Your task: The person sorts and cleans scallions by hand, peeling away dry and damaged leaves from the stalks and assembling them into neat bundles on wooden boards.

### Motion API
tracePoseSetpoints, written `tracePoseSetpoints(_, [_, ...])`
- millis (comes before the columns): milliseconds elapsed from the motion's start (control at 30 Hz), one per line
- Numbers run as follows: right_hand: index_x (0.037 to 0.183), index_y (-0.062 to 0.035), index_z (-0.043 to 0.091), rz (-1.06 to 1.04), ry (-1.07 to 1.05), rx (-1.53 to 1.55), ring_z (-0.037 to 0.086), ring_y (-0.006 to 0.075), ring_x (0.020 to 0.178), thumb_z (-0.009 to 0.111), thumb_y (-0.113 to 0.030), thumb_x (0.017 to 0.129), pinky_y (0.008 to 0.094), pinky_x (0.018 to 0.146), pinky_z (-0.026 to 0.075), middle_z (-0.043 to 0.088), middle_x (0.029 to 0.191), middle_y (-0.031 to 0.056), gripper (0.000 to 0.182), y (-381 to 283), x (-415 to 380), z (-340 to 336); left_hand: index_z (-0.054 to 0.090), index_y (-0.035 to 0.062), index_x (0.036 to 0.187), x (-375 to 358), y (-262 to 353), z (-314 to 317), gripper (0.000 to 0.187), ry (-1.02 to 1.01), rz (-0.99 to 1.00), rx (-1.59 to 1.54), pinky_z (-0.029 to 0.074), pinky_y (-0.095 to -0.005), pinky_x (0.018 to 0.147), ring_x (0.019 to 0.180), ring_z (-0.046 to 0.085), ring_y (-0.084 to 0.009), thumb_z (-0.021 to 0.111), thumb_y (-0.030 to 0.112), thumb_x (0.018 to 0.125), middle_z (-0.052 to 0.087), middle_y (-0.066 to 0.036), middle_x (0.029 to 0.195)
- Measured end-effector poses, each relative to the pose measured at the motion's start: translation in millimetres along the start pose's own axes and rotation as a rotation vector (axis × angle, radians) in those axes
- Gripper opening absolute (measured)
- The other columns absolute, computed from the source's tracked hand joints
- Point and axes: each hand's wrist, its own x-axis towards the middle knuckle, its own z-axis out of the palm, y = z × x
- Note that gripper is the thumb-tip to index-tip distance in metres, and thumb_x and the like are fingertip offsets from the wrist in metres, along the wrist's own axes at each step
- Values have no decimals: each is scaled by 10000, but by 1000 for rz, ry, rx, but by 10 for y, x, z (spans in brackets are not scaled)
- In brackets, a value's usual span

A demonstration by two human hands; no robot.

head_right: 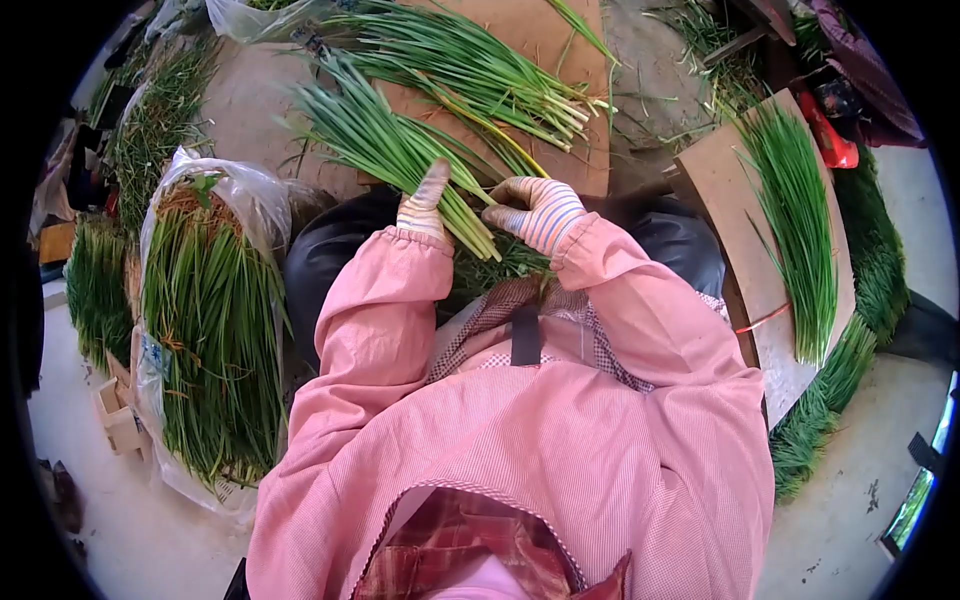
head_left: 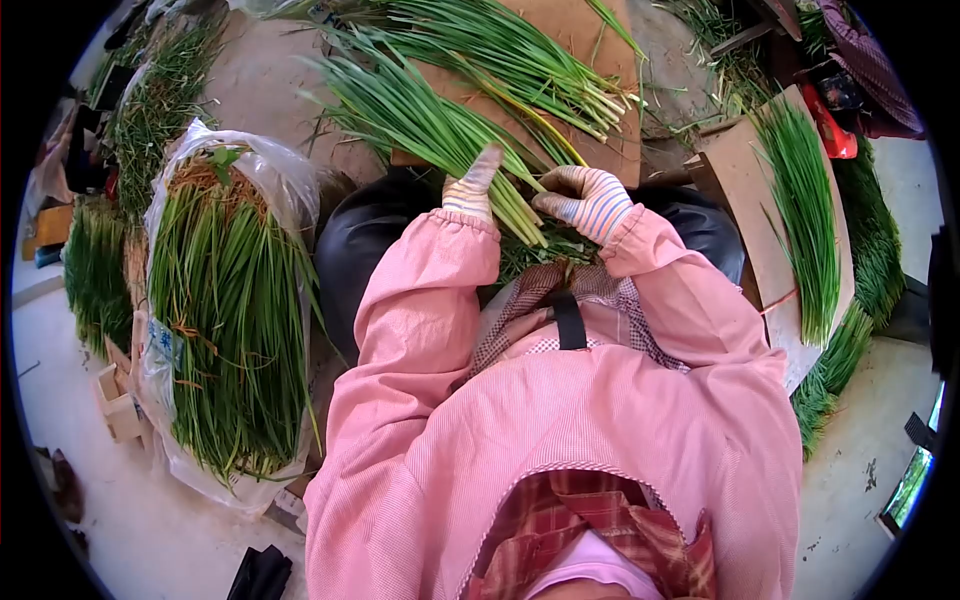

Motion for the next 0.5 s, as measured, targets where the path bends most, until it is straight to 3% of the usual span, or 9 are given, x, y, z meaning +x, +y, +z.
tracePoseSetpoints(100, [881,-6,577,0,-41,71,512,85,671,662,-123,691,216,613,425,584,751,34,239,-4,65,49,520,92,896,95,-73,-108,305,-78,97,140,481,-428,456,612,555,-256,687,200,666,557,-68,779])
tracePoseSetpoints(233, [893,-33,557,-29,-40,218,490,65,663,627,-135,736,210,615,415,560,752,-5,200,49,308,56,527,68,910,188,-165,-161,270,-111,177,47,501,-399,565,667,563,-245,655,74,672,559,-60,787])
tracePoseSetpoints(267, [872,-37,558,-29,-32,174,482,65,648,624,-141,741,210,601,409,554,733,-9,180,46,329,78,528,55,925,126,-116,-134,280,-122,180,55,500,-372,618,693,561,-237,638,26,670,560,-60,801])
tracePoseSetpoints(433, [824,-42,557,48,69,19,459,64,611,625,-163,735,208,559,392,534,689,-21,165,82,452,91,524,50,963,143,-43,-98,331,-48,248,-27,495,-367,612,702,557,-224,644,6,658,560,-66,832])
tracePoseSetpoints(500, [802,-27,562,-36,91,-115,459,84,590,635,-196,704,234,549,399,539,660,4,209,29,462,111,519,51,982,233,-3,-163,367,32,335,130,492,-367,616,709,553,-221,650,-14,646,560,-66,854])
